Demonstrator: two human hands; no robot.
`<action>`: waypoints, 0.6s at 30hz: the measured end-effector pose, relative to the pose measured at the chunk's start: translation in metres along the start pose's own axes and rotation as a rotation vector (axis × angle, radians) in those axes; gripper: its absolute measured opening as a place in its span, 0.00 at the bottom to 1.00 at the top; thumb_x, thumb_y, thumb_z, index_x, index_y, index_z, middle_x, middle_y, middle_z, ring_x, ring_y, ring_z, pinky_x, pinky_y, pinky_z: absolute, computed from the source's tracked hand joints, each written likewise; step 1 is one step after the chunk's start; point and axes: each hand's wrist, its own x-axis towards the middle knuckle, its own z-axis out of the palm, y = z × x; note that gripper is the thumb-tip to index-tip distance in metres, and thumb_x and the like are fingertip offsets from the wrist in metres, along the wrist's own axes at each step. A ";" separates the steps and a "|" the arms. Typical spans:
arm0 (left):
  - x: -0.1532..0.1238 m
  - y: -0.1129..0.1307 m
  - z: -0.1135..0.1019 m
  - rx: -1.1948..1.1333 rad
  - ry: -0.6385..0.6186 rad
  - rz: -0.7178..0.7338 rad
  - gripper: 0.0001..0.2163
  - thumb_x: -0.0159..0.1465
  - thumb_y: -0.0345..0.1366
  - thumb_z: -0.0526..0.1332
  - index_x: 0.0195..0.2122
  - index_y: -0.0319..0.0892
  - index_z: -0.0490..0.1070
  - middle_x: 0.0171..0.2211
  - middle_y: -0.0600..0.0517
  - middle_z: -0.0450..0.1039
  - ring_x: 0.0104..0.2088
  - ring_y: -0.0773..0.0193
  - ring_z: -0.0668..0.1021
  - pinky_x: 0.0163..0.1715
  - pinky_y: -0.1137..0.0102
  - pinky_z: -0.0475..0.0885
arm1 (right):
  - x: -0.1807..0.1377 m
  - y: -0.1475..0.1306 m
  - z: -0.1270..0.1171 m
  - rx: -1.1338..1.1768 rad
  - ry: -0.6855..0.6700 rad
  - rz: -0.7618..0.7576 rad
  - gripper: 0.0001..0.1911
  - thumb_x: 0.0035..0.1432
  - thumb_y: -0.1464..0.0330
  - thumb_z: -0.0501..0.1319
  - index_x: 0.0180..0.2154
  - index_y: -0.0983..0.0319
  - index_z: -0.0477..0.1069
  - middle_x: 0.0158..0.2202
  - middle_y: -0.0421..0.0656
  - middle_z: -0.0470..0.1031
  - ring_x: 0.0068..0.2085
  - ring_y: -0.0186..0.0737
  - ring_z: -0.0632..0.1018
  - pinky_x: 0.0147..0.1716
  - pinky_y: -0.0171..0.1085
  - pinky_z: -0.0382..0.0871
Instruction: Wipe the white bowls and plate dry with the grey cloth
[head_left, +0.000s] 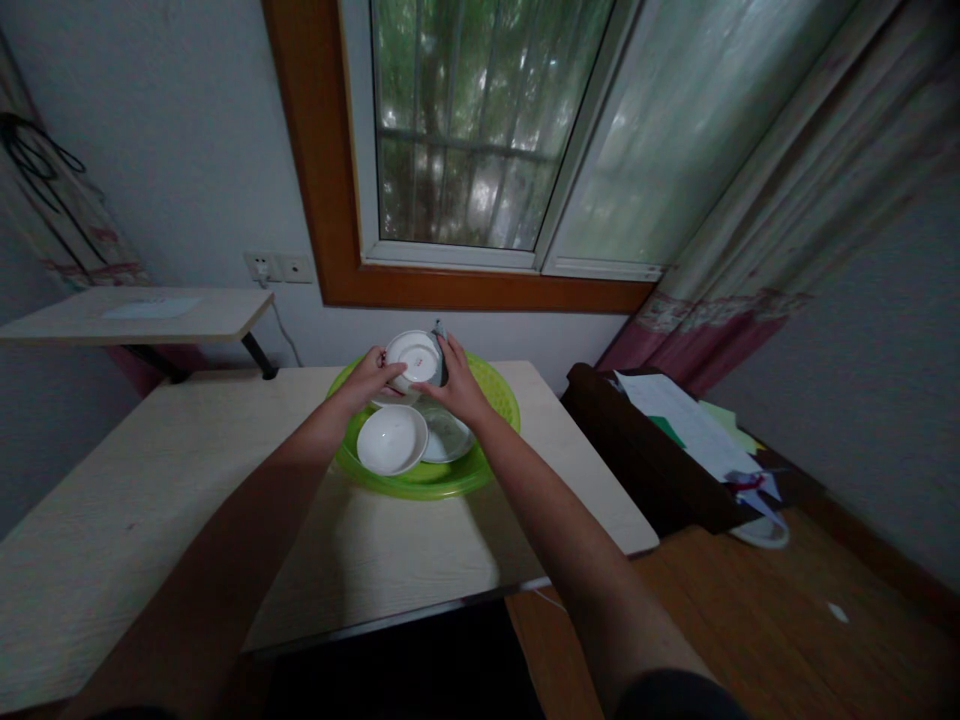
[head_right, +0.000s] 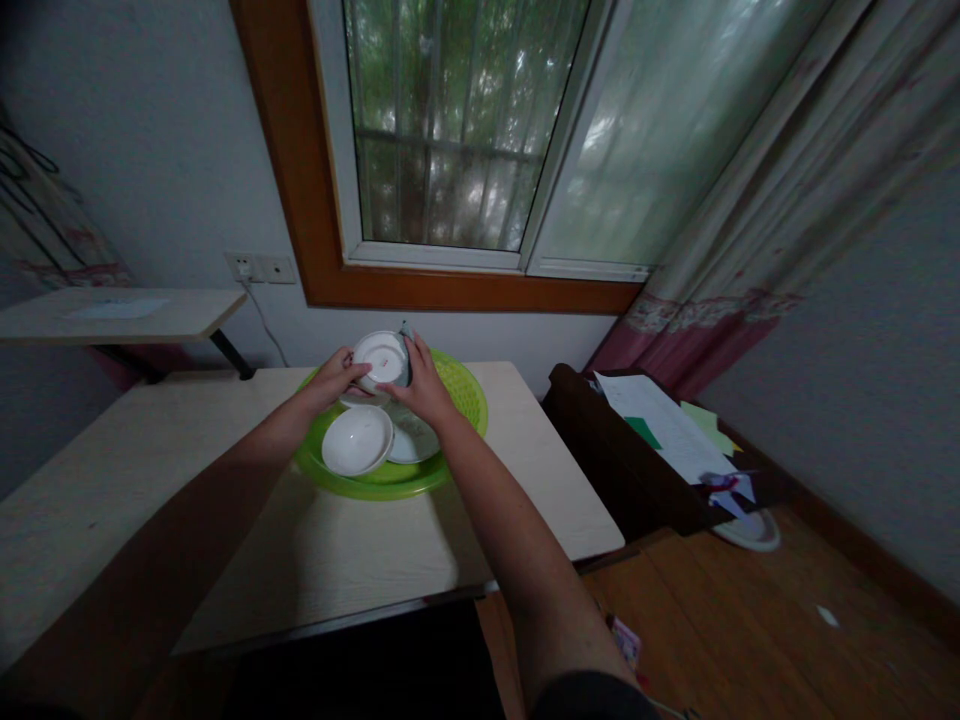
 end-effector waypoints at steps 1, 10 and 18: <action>0.000 0.000 0.000 0.000 -0.004 -0.001 0.20 0.57 0.38 0.72 0.47 0.43 0.68 0.44 0.46 0.76 0.36 0.58 0.81 0.28 0.66 0.78 | 0.000 0.002 0.002 0.008 -0.001 0.017 0.56 0.54 0.46 0.71 0.73 0.59 0.49 0.75 0.56 0.49 0.75 0.57 0.53 0.73 0.58 0.49; -0.004 0.005 0.001 0.000 -0.053 0.004 0.24 0.54 0.39 0.74 0.49 0.42 0.70 0.48 0.45 0.76 0.38 0.59 0.81 0.28 0.69 0.78 | -0.001 0.001 0.003 0.027 0.016 0.071 0.59 0.49 0.47 0.74 0.73 0.59 0.50 0.73 0.56 0.51 0.74 0.57 0.55 0.73 0.57 0.49; -0.002 0.006 -0.001 -0.154 -0.137 0.061 0.27 0.52 0.39 0.75 0.52 0.41 0.72 0.49 0.43 0.77 0.42 0.59 0.80 0.36 0.70 0.76 | -0.001 0.000 0.001 0.027 0.076 0.132 0.58 0.49 0.51 0.76 0.73 0.58 0.50 0.73 0.56 0.53 0.73 0.58 0.57 0.72 0.57 0.51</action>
